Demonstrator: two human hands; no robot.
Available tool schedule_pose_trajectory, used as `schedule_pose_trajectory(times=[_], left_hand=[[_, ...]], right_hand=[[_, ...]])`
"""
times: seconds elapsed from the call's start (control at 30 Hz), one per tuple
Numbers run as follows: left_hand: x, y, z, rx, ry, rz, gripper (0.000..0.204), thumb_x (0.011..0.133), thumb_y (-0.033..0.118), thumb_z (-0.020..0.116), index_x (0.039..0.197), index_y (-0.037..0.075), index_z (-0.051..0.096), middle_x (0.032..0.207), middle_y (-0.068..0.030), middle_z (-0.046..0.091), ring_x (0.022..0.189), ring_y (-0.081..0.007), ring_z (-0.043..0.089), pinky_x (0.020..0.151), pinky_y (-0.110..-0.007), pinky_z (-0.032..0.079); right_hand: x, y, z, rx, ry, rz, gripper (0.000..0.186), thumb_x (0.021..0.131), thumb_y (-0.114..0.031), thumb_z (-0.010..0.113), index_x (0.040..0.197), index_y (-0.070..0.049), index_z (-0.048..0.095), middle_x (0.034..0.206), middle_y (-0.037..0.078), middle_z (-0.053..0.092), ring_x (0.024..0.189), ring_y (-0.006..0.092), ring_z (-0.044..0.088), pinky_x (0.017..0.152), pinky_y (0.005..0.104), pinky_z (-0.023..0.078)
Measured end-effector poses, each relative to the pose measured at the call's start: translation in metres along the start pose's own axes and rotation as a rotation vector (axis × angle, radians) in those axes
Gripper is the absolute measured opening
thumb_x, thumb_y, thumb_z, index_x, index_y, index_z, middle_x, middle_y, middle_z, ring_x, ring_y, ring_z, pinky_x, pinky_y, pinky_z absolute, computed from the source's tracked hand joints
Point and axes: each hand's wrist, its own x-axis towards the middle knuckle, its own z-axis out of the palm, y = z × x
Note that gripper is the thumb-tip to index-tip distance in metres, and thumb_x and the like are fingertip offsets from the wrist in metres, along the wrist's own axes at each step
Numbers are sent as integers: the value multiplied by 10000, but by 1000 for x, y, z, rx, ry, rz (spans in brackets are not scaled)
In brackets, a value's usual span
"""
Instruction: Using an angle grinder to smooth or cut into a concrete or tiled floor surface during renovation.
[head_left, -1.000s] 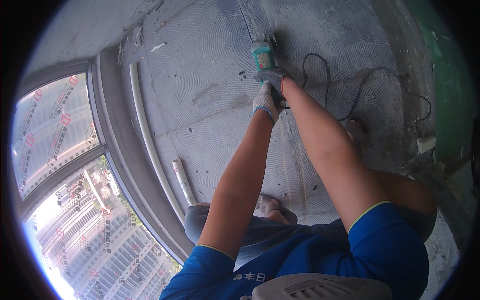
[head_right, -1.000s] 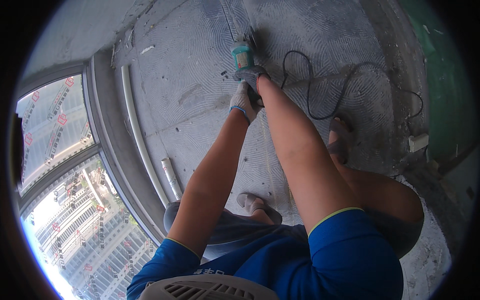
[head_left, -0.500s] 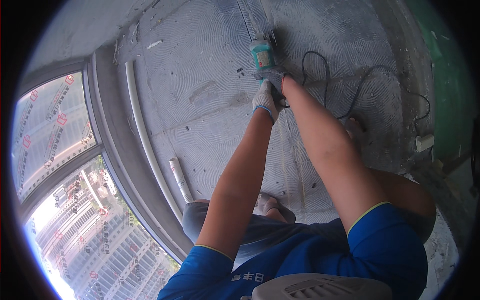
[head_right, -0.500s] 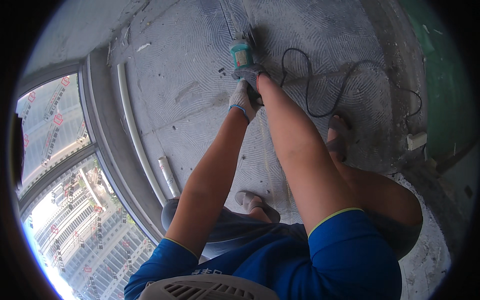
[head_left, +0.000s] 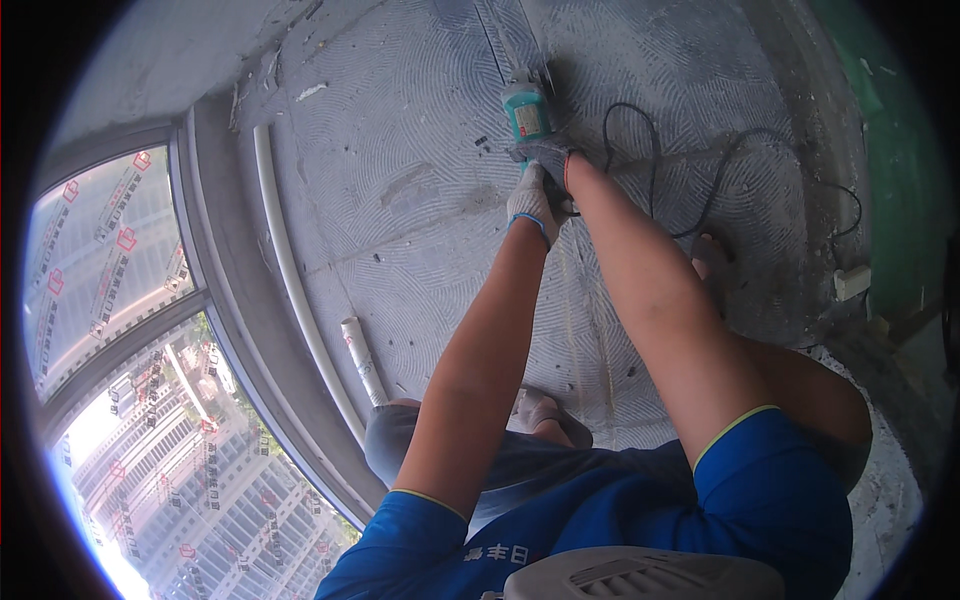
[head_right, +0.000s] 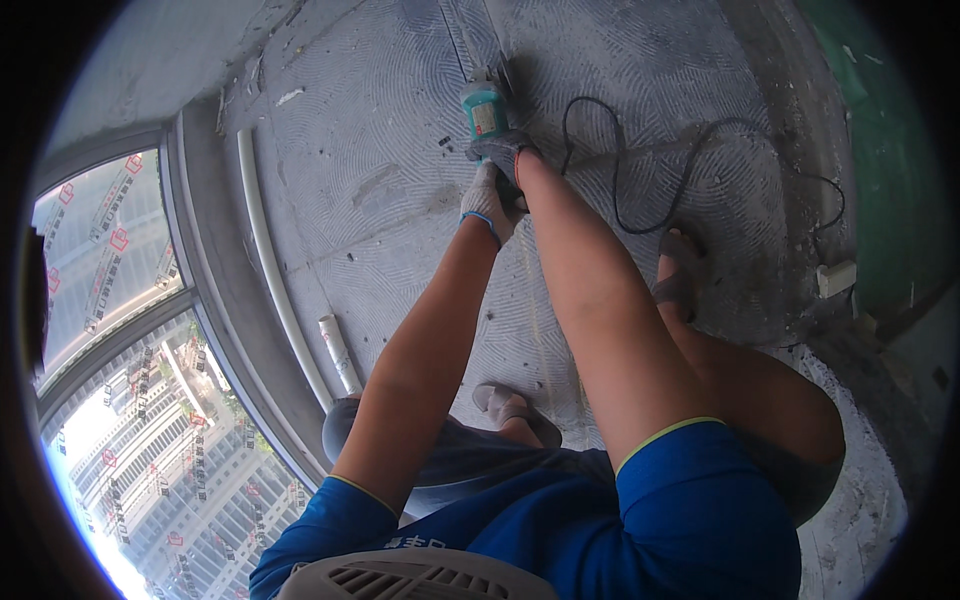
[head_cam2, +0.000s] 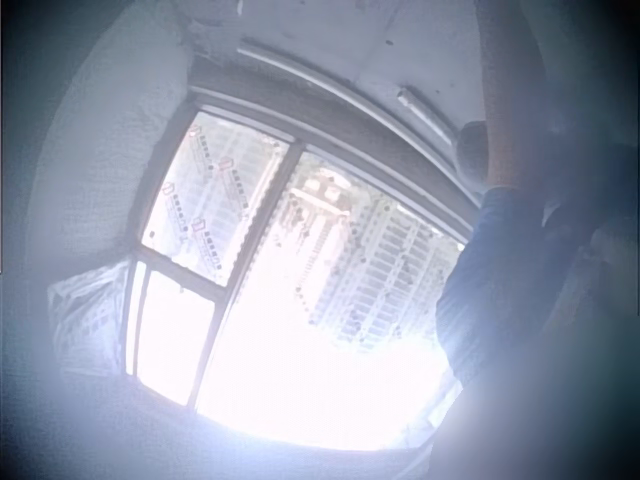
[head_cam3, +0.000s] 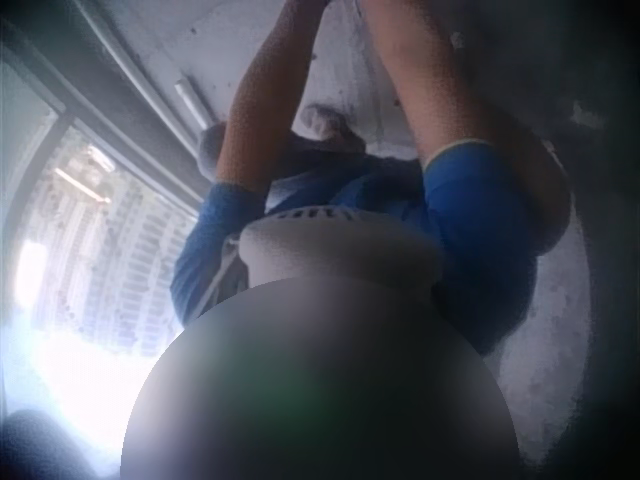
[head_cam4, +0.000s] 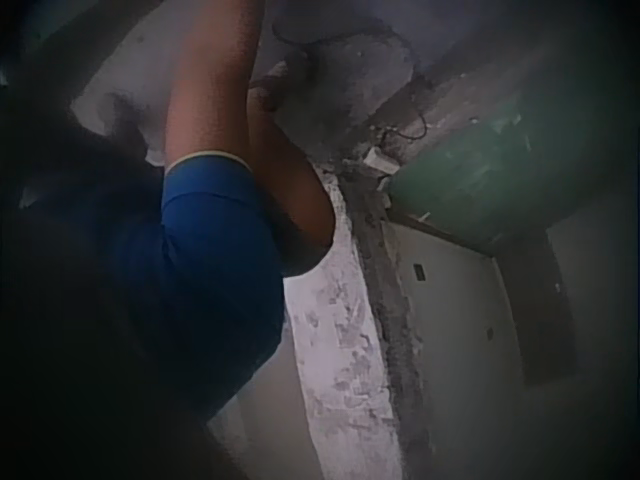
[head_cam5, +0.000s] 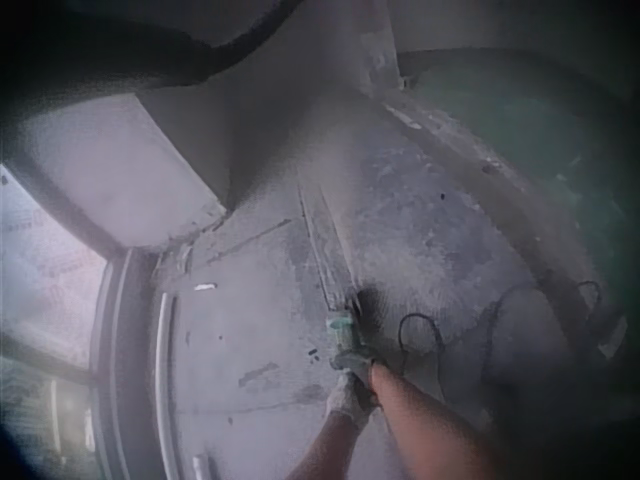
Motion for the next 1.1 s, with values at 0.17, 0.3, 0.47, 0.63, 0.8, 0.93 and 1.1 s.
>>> schedule_pose_trajectory(times=[0.17, 0.3, 0.47, 0.63, 0.8, 0.93, 1.1], left_hand=[[1, -4, -5, 1, -17, 3, 236, 916, 373, 585, 944, 138, 582, 766, -36, 598, 614, -174, 574, 442, -329, 428], [-1, -6, -8, 7, -7, 11, 253, 909, 383, 589, 948, 134, 586, 776, -45, 613, 585, -176, 574, 443, -325, 449], [-14, -8, -9, 25, -11, 42, 275, 909, 394, 583, 966, 125, 591, 792, -46, 626, 587, -176, 584, 441, -312, 460], [-33, 1, 1, -5, -276, 114, 348, 956, 432, 522, 1117, 129, 578, 955, -25, 671, 795, -183, 639, 613, -340, 514], [-78, 15, 33, -195, -502, 229, 425, 947, 428, 539, 1211, 95, 554, 1138, -51, 620, 1023, -229, 587, 862, -388, 478], [-117, 21, 58, 31, -841, 323, 461, 895, 321, 630, 1264, 60, 534, 1311, -67, 535, 1138, -246, 524, 953, -380, 438], [-143, 24, 93, 917, -761, 704, 515, 792, 259, 683, 1254, 63, 564, 1238, -88, 594, 1031, -190, 567, 913, -309, 433]], right_hand=[[-14, -7, -1, -56, 16, 14, 558, 666, -383, 789, 1095, -47, 671, 1030, 131, 686, 923, 235, 646, 828, 383, 503], [-18, -7, 1, -40, 45, 24, 541, 666, -373, 792, 1080, -43, 678, 1024, 126, 690, 911, 234, 653, 817, 377, 508], [-30, -6, 2, 26, 37, 1, 518, 632, -259, 818, 1060, -10, 668, 1024, 136, 689, 921, 240, 660, 829, 371, 513], [-41, -31, -3, -77, 105, -89, 513, 624, -258, 827, 1041, -7, 667, 992, 131, 692, 890, 237, 660, 818, 367, 515], [-78, -98, -19, -4, 81, -343, 435, 682, -295, 797, 1010, -45, 657, 887, 76, 675, 812, 195, 640, 775, 334, 512], [-128, -159, -51, -50, 187, -402, 419, 705, -301, 785, 1008, -47, 645, 848, 62, 663, 758, 179, 639, 724, 330, 530], [-183, -217, -81, 6, 124, -520, 364, 748, -289, 768, 982, -47, 630, 791, 48, 639, 673, 158, 631, 629, 316, 541]])
